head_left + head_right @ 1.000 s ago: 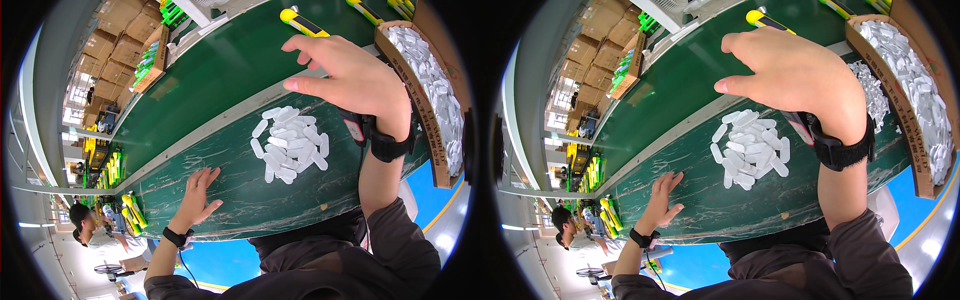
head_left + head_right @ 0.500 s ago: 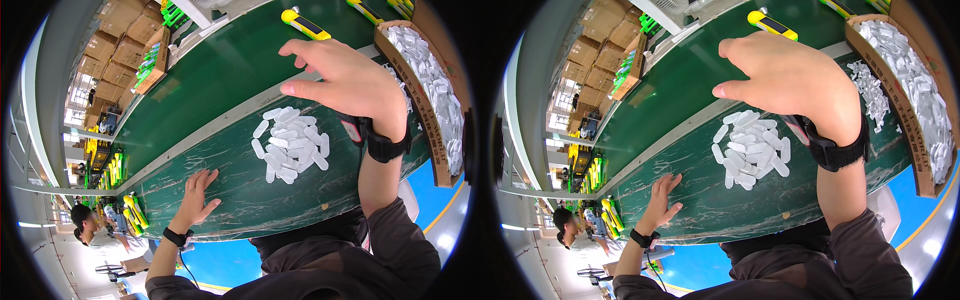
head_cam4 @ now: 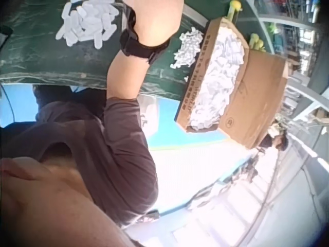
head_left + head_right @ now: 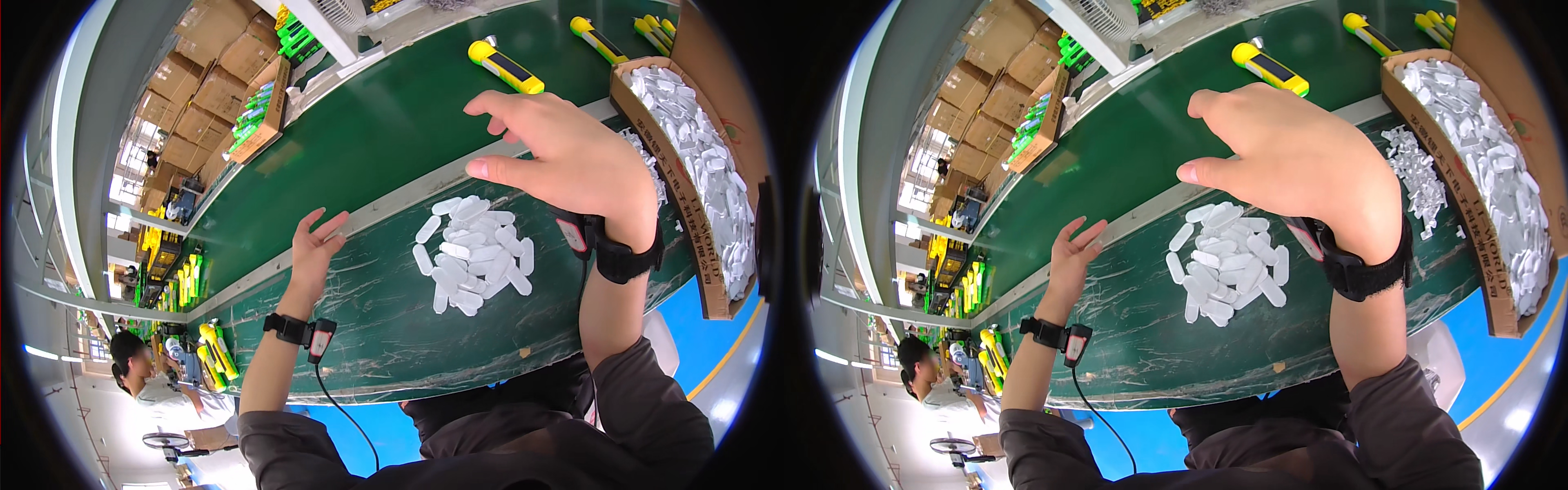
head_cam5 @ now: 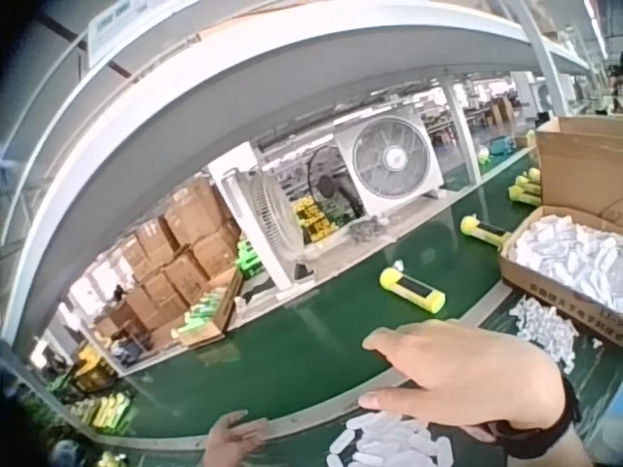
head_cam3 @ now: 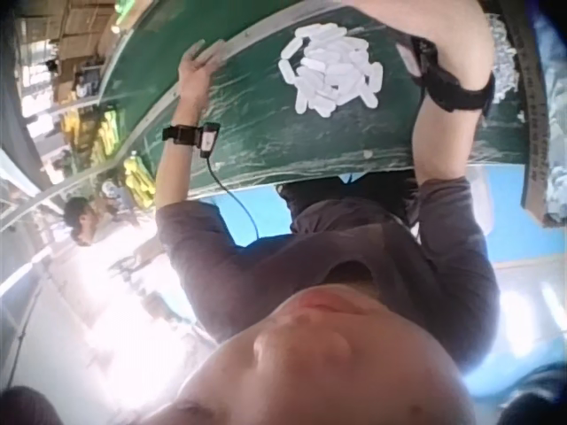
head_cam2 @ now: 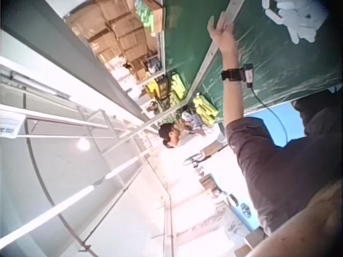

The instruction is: The person is assembling solar-powered flashlights by inserting internal components into the yellow and green plastic casings.

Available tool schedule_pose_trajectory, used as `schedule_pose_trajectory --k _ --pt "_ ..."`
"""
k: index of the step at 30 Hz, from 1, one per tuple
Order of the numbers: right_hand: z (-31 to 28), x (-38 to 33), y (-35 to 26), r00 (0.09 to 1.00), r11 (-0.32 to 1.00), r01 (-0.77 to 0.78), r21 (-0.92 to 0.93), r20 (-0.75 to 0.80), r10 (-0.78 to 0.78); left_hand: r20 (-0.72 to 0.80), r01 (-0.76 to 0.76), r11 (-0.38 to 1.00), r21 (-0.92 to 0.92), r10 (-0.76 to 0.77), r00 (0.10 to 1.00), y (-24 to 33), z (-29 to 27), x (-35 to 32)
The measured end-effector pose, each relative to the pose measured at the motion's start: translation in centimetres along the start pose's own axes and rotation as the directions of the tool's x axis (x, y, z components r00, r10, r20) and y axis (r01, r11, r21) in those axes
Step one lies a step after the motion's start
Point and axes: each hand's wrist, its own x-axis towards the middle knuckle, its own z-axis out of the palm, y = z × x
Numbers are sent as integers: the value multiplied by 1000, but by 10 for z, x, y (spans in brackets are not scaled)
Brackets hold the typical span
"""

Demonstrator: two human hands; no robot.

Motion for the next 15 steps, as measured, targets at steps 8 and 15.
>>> schedule_pose_trajectory --k 8,15 --pt "-3 3 -3 998 996 -33 -78 43 37 -141 -50 995 91 63 988 11 17 62" --pt "-2 3 -1 999 996 -25 -81 23 27 -302 -176 913 369 297 906 5 18 98"
